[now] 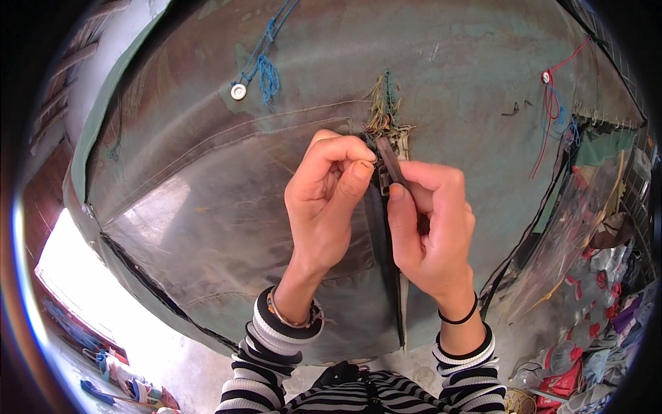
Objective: The person repairs a damaged zipper on a large fabric cover. They manipulate the zipper slider and pull tab, attempting to realign the teeth and secure the slider at the top of the zipper track.
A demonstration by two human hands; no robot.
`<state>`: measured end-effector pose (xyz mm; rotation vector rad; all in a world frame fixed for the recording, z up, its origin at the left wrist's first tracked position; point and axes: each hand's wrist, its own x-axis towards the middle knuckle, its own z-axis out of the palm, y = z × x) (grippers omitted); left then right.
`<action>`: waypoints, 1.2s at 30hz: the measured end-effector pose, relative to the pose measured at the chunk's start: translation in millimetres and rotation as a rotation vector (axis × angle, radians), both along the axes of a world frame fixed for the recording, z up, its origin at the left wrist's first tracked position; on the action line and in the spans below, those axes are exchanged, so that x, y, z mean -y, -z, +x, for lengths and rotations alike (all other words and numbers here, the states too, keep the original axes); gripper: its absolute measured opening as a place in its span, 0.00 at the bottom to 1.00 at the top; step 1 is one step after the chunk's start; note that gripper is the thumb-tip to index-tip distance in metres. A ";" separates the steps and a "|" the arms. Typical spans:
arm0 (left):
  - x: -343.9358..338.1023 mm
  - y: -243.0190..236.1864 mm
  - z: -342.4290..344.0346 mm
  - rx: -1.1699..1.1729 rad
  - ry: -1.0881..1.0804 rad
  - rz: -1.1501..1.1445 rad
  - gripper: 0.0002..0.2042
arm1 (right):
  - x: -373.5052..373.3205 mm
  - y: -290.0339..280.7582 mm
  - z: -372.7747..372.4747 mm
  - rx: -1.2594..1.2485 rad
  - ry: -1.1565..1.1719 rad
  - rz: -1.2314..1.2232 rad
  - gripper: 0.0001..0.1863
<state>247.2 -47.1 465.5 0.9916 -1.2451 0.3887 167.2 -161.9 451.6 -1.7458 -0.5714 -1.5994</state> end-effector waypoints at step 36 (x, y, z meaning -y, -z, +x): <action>9.6 4.8 7.3 -0.036 0.023 -0.091 0.05 | -2.1 3.8 14.7 0.224 0.236 -0.109 0.17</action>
